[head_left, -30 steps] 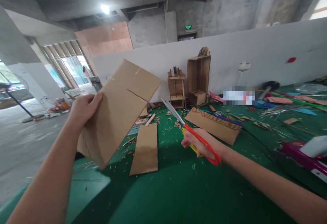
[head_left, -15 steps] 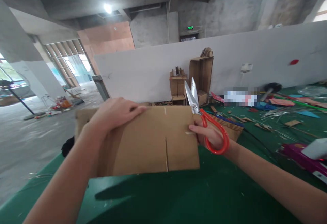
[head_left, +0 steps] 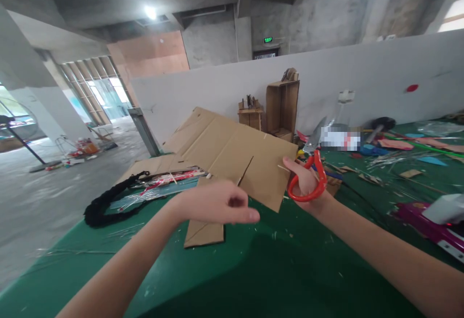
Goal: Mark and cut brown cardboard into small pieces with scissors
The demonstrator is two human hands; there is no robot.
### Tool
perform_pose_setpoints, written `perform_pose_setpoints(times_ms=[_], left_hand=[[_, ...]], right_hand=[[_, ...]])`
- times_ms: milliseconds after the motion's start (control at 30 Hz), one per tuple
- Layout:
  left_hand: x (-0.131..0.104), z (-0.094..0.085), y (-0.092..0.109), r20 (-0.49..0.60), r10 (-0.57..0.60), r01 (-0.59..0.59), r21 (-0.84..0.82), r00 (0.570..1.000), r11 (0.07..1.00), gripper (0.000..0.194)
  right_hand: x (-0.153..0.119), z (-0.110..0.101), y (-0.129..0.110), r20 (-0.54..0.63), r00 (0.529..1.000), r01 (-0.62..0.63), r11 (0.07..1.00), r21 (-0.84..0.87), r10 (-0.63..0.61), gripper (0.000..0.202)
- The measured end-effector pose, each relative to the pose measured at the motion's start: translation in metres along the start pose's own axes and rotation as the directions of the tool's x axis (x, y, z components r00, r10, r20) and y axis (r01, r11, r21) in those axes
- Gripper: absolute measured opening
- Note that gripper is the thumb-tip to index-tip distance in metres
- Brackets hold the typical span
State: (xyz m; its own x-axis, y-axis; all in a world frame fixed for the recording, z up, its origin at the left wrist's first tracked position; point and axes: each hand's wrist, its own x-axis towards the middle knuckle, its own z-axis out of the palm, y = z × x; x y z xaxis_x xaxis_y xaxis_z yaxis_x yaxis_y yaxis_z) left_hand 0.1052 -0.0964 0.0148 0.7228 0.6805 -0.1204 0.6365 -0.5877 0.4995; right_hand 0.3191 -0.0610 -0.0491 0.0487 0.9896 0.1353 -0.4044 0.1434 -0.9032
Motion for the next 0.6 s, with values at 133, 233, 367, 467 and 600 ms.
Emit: perform_pose_setpoints(times_ms=[133, 233, 367, 467, 600], left_hand=[[0.019, 0.025, -0.023, 0.208, -0.047, 0.149, -0.508, 0.977, 0.849, 0.03], [0.035, 0.043, -0.037, -0.105, -0.07, -0.046, -0.821, 0.992, 0.57, 0.024], [0.047, 0.048, -0.047, -0.357, -0.222, -0.308, -0.925, 0.907, 0.224, 0.04], [0.044, 0.032, -0.066, -0.41, -0.334, -0.36, -0.911, 0.849, 0.203, 0.043], [0.028, 0.007, -0.102, -0.53, -0.387, -0.434, -0.845, 0.754, 0.312, 0.042]], right_hand=[[-0.003, 0.003, -0.001, -0.002, 0.999, 0.033, 0.995, -0.095, -0.034, 0.035], [-0.003, 0.005, 0.003, 0.078, 0.995, 0.072, 0.985, -0.155, -0.06, 0.037], [0.007, -0.009, 0.012, 0.139, 0.988, 0.097, 0.969, -0.226, -0.067, 0.038], [0.015, -0.028, 0.01, 0.268, 0.963, 0.146, 0.855, -0.498, -0.008, 0.047], [0.017, -0.041, -0.001, 0.434, 0.9, 0.344, 0.538, -0.77, 0.046, 0.042]])
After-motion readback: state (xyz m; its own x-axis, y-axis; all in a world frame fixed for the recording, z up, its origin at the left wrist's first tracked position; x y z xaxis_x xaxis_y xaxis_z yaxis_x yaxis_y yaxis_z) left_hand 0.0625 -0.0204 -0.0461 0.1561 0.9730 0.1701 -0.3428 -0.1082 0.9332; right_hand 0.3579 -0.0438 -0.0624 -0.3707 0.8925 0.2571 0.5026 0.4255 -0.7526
